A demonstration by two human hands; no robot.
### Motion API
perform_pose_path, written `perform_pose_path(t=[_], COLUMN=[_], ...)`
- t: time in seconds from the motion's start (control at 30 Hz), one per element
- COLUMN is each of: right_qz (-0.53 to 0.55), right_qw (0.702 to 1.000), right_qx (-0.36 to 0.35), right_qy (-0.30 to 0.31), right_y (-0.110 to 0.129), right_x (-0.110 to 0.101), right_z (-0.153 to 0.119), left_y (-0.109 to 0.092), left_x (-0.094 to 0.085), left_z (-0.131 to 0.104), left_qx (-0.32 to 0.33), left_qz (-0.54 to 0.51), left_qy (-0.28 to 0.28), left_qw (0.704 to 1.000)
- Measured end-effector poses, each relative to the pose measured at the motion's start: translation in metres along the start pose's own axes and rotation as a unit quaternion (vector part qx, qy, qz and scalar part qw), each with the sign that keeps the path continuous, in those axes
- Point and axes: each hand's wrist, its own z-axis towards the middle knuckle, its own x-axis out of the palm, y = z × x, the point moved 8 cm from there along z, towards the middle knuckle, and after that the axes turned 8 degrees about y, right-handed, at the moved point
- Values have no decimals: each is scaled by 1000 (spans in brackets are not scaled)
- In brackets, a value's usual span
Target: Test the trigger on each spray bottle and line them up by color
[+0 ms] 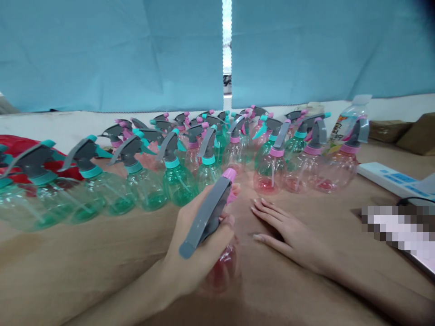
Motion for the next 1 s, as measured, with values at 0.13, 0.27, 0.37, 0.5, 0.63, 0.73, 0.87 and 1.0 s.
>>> perform_pose_path(t=[0.13,0.27,0.37,0.5,0.63,0.73,0.87,1.0], right_qz=[-4,-17,-18,-8,-10,-20,-20,-22], right_qw=[1000,1000,1000,1000,1000,1000,1000,999], right_qx=[-1,-2,-2,-5,-3,-2,0,-1], right_qy=[1,9,10,5,3,13,16,25], right_y=[1,2,3,3,2,1,2,4], right_x=[0,0,0,0,0,2,1,2], right_z=[1,1,1,0,0,1,1,1], left_y=[0,-2,-3,-1,-2,-2,1,4], left_x=[0,-1,-1,-1,-1,-1,2,4], left_z=[0,0,0,0,1,1,2,1], left_qx=[3,8,7,-1,8,6,-22,-32], left_qz=[7,-2,-13,-6,-12,-22,-32,-47], left_qy=[1,0,0,3,1,5,31,28], left_qw=[1000,1000,1000,1000,1000,1000,999,998])
